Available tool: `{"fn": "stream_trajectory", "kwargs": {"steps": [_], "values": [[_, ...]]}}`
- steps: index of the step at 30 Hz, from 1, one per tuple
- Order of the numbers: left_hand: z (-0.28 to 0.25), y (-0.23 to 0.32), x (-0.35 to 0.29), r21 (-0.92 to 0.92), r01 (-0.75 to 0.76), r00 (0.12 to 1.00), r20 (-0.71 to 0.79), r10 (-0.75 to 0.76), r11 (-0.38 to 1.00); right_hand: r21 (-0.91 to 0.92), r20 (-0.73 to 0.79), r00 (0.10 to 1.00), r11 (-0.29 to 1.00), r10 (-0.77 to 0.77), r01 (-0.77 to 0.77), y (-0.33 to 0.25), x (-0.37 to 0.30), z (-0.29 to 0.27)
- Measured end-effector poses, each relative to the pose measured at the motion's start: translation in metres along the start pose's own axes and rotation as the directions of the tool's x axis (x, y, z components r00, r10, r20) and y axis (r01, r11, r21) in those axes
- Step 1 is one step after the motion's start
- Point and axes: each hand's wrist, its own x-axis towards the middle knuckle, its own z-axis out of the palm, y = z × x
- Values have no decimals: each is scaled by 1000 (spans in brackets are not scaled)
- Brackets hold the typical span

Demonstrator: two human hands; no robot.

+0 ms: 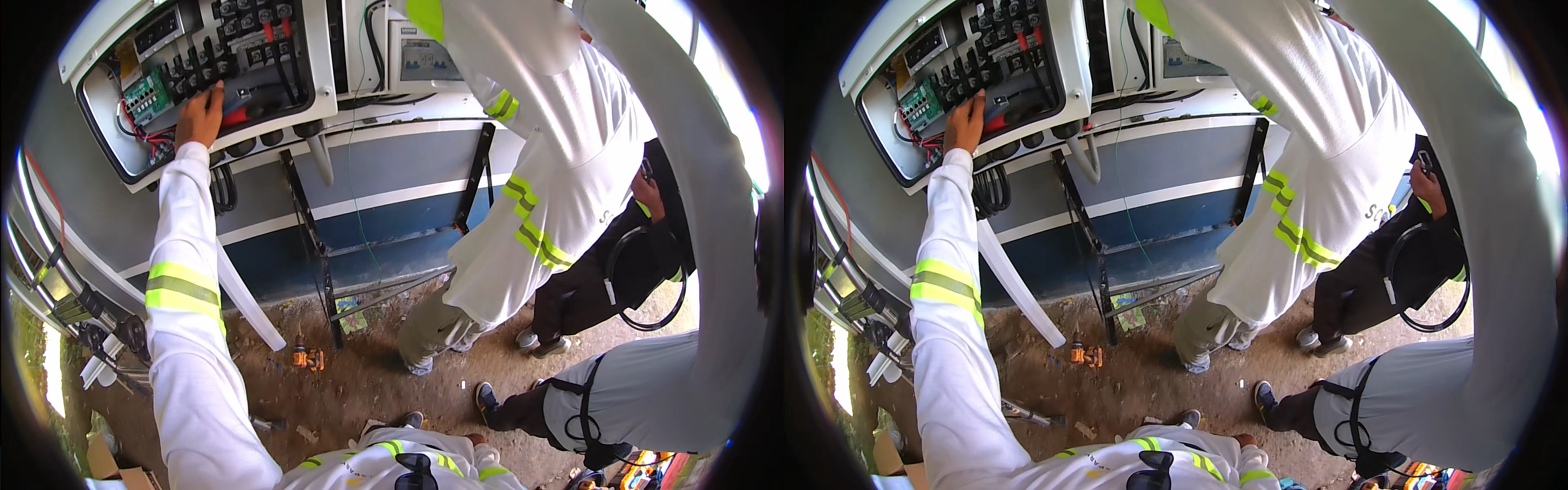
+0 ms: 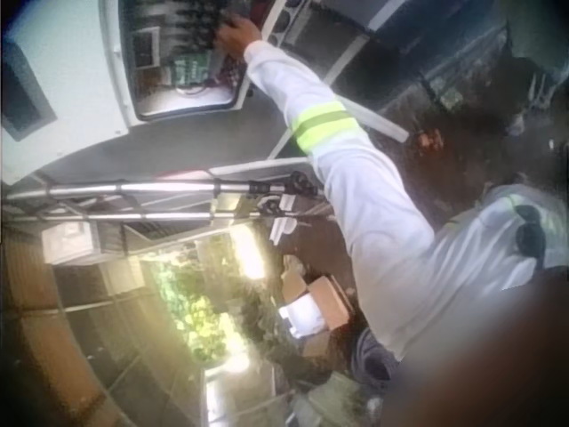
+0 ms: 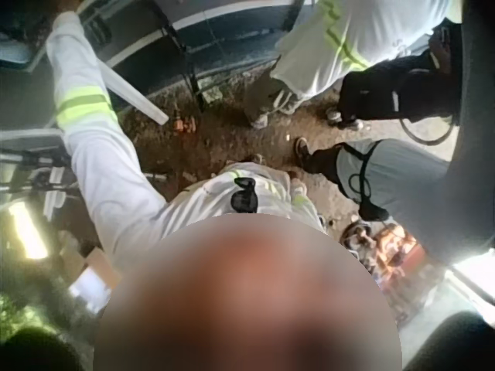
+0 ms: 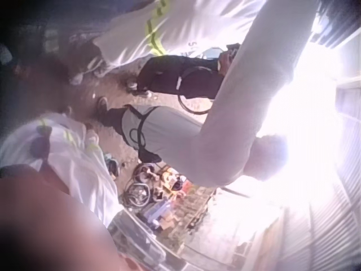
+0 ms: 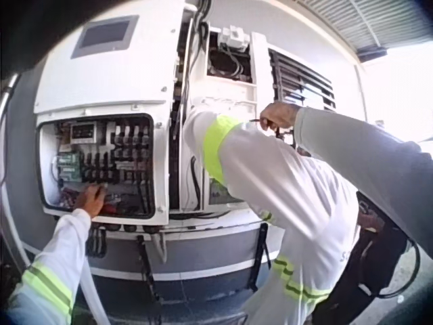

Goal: The person uses wire cutters to strip and cut wires while working on an open electrical panel. They handle small wire pieces and connect them inside the panel, with another worker assisting nearby.

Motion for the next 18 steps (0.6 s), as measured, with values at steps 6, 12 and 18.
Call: {"fn": "stream_trajectory", "kwargs": {"steps": [6,12,18], "values": [[2,-2,3,15,51,999,8,-51,999,298,-15,979,936,202,-189,-1,0,-2],[4,-6,4,51,68,998,0,-68,996,196,-53,986,970,158,-145,11,-1,12],[10,-11,5,88,88,993,-89,-80,992,-174,-91,993,983,-76,60,10,-15,21]]}}
